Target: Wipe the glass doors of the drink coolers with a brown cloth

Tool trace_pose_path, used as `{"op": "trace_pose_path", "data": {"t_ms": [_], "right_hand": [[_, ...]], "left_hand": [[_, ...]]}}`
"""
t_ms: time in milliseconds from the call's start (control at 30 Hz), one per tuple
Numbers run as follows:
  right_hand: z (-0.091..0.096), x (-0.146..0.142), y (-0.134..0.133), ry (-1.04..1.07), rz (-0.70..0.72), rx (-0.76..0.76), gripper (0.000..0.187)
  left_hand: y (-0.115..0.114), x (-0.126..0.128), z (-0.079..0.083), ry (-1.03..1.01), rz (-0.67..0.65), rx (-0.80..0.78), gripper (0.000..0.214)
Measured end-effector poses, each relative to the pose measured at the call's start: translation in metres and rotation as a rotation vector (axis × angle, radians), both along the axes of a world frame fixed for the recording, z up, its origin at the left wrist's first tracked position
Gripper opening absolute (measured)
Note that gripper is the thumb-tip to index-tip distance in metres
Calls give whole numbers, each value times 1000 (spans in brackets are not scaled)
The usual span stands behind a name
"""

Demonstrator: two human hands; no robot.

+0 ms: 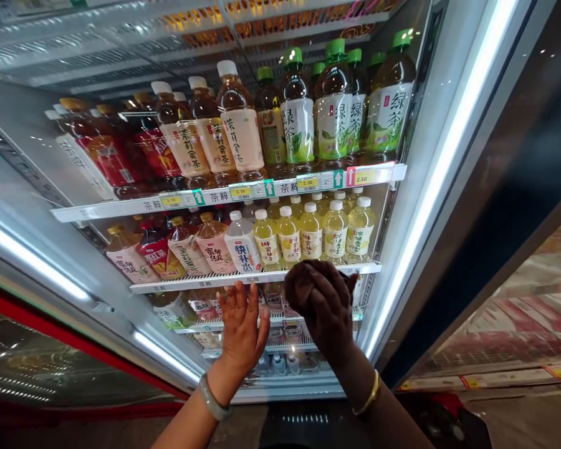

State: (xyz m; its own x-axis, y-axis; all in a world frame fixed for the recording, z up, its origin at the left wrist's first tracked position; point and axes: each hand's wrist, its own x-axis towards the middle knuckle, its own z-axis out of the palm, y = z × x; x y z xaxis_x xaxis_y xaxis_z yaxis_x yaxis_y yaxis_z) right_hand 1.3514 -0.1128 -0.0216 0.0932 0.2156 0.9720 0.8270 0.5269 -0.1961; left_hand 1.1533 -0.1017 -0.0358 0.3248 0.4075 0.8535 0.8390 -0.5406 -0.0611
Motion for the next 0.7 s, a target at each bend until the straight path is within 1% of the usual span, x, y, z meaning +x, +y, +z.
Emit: {"op": "trace_pose_path", "data": {"t_ms": [67, 133, 200, 267, 333, 400, 467, 500, 600, 633, 700], "right_hand": [[-12, 2, -3, 21, -5, -8, 26], [-18, -3, -4, -6, 16, -23, 22], [-13, -7, -3, -61, 47, -33, 16], [0, 0, 0, -97, 56, -21, 15], [12, 18, 3, -88, 32, 5, 16], [14, 39, 3, -44, -17, 36, 20], [5, 55, 0, 3, -51, 38, 26], [-2, 58, -3, 16, -52, 24, 27], [-18, 51, -10, -4, 11, -46, 23], [-19, 47, -12, -20, 41, -60, 21], [-13, 46, -11, -37, 74, -57, 22]], "left_hand": [[-2, 7, -2, 8, 2, -11, 81], [-5, 15, -3, 23, 0, -19, 80], [-6, 23, -3, 32, -4, -16, 79], [-7, 30, 0, 28, -3, -1, 79], [-8, 37, 4, 15, 6, 18, 80], [-7, 43, 6, 6, 14, 24, 80], [-8, 50, 5, 9, 9, 20, 80], [-8, 54, 4, 14, 3, 15, 79], [-9, 69, -1, 43, -23, 12, 79], [-9, 73, -2, 53, -31, 10, 78], [-9, 82, -2, 64, -38, 6, 78]]}}
